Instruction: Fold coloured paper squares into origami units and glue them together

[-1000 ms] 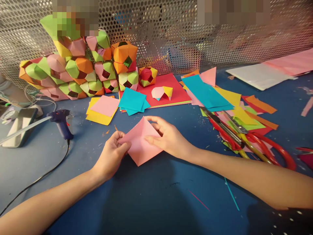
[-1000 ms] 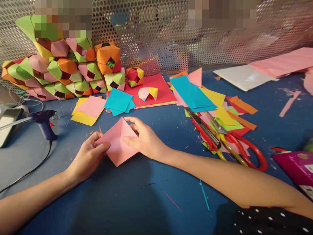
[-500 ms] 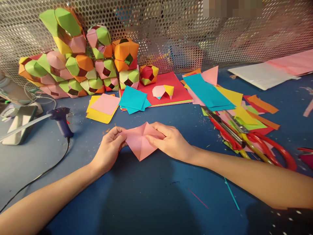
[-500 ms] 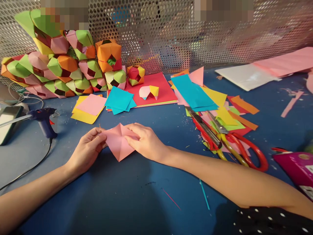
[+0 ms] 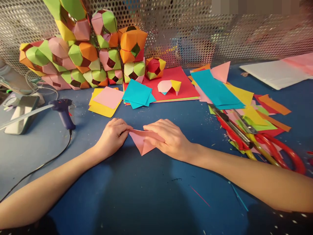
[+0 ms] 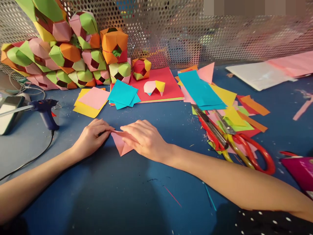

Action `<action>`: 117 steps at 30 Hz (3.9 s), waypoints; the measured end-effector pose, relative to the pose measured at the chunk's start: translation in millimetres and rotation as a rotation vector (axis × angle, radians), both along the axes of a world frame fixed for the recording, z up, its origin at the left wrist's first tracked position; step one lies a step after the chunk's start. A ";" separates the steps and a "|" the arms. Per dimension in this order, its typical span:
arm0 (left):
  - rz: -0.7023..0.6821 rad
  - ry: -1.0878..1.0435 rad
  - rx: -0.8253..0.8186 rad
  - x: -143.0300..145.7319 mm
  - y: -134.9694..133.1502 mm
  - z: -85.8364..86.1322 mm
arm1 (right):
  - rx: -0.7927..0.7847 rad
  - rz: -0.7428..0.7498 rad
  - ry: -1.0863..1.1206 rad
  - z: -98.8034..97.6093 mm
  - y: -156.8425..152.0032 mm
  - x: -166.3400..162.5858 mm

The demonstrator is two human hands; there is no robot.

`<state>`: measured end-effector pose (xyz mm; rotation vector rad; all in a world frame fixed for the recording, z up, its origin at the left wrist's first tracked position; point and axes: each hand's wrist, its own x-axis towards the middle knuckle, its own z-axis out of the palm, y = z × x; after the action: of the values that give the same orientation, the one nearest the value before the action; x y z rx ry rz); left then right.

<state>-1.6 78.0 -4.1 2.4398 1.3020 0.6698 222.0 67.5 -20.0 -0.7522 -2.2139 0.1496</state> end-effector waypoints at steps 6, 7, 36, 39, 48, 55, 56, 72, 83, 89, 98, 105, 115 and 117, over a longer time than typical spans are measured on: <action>0.020 -0.060 -0.074 -3.6 5.0 1.9 | -0.039 -0.024 0.134 3.4 2.5 -0.8; 0.050 -0.073 -0.089 -3.7 5.2 2.3 | -0.076 -0.039 0.164 3.3 3.6 -0.7; -0.019 -0.071 -0.170 -9.2 15.6 3.2 | 0.235 0.250 -0.319 3.9 -5.0 3.5; -0.012 -0.069 -0.181 -9.2 15.7 3.8 | 0.238 0.253 -0.331 5.1 -5.1 3.8; -0.016 -0.080 -0.213 -8.9 16.2 5.9 | 0.256 0.270 -0.368 9.4 -5.8 4.5; -0.020 -0.086 -0.234 -9.7 16.9 5.5 | 0.257 0.282 -0.409 9.3 -6.2 5.7; -0.021 -0.086 -0.235 -9.7 17.0 5.6 | 0.256 0.279 -0.420 9.3 -6.6 5.8; -0.007 -0.082 -0.210 -8.9 16.0 4.9 | 0.217 0.287 -0.571 14.0 -19.5 5.4; -0.010 -0.103 0.071 9.2 -19.2 17.5 | 0.198 0.190 -0.663 18.3 -41.4 3.2; -0.388 0.099 0.076 34.3 -55.8 8.0 | 0.234 0.182 -0.756 20.5 -50.2 0.6; -0.299 0.443 0.152 24.4 -28.6 10.8 | 0.215 0.124 -0.779 21.0 -56.1 -1.1; -0.180 0.394 0.080 17.1 -24.8 14.4 | 0.124 0.199 -0.701 24.7 -43.8 1.8; -0.194 0.362 0.219 24.0 -33.9 12.5 | -0.137 0.098 -0.398 15.8 -10.4 -1.6; -0.227 0.400 0.299 25.3 -34.8 12.5 | -0.149 0.089 -0.432 13.7 -9.0 -5.0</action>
<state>23.7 43.2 8.5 3.0269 1.0858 0.3465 217.1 58.5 -6.3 -0.8275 -2.6722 0.2146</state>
